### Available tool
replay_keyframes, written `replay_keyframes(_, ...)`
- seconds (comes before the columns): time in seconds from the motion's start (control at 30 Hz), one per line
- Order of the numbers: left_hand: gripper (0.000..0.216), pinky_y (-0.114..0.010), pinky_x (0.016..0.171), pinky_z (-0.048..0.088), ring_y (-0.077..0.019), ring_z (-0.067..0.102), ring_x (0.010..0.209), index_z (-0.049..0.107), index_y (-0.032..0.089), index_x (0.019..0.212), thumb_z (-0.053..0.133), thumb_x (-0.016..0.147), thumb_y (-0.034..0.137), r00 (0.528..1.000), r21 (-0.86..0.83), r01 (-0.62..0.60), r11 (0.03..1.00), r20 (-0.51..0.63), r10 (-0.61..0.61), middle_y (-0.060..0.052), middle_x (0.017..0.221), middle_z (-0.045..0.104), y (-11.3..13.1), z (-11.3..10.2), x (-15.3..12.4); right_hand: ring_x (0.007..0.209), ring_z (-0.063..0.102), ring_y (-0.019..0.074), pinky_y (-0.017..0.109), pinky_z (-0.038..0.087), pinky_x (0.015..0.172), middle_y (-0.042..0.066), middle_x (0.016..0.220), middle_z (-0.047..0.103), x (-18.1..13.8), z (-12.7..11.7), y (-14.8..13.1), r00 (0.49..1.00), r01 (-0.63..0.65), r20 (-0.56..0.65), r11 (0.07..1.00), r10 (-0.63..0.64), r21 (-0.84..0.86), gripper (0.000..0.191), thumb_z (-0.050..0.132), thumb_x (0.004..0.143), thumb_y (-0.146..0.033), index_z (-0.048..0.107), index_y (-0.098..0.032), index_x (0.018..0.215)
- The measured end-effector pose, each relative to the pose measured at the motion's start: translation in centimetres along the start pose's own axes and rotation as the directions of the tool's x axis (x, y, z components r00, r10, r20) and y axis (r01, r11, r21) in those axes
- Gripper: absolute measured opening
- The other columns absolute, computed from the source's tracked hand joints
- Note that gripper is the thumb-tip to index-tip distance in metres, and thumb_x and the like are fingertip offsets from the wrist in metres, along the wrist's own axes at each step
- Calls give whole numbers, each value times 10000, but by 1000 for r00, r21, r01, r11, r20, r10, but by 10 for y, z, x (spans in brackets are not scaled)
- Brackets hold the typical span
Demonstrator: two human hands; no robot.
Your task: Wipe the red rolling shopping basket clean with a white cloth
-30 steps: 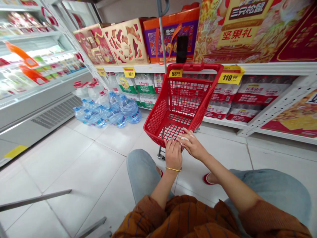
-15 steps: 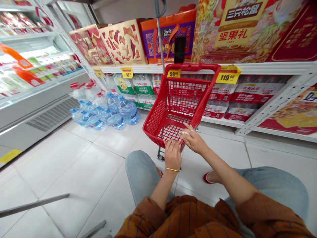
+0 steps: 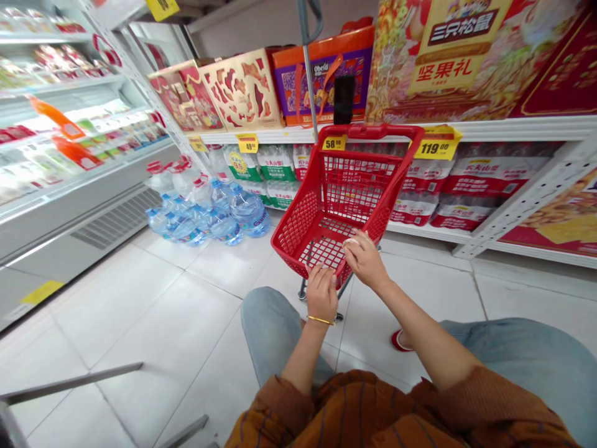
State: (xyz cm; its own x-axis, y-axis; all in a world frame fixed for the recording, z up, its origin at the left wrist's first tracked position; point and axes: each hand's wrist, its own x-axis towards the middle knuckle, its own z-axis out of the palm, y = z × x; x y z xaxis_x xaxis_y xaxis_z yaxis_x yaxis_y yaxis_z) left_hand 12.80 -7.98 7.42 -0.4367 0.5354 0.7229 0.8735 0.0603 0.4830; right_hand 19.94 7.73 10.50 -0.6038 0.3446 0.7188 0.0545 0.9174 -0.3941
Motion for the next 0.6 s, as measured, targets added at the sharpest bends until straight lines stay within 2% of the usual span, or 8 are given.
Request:
replay_keyframes(0.17, 235, -533, 1067, 394, -230, 586, 1127, 649, 150, 1011, 428, 935, 180, 1000, -4, -11, 1000, 15, 11, -99, 969, 704, -6, -12, -4, 1191, 509, 265, 568, 360, 1088, 84, 972, 638, -3, 3, -14, 1000, -9, -7, 1000, 9, -10, 206, 456, 928, -264, 653, -205, 914)
replay_keyframes(0.47, 197, -505, 1061, 408, -210, 595, 1092, 641, 161, 970, 451, 917, 162, 999, -35, -39, 999, 15, 39, -74, 947, 698, -11, -27, -2, 1337, 396, 304, 622, 269, 1110, 78, 979, 634, -11, 8, -31, 998, -59, -33, 998, 58, -22, 181, 494, 933, -286, 646, -192, 902)
replay_keyframes(0.6, 196, -519, 1079, 390, -210, 600, 1078, 645, 165, 957, 455, 911, 163, 999, -53, -26, 998, 25, 27, -73, 941, 700, -14, -31, 2, 1324, 423, 292, 634, 258, 1114, 82, 976, 647, -10, 8, -32, 998, -48, -42, 999, 48, 7, 207, 465, 948, -275, 655, -194, 951)
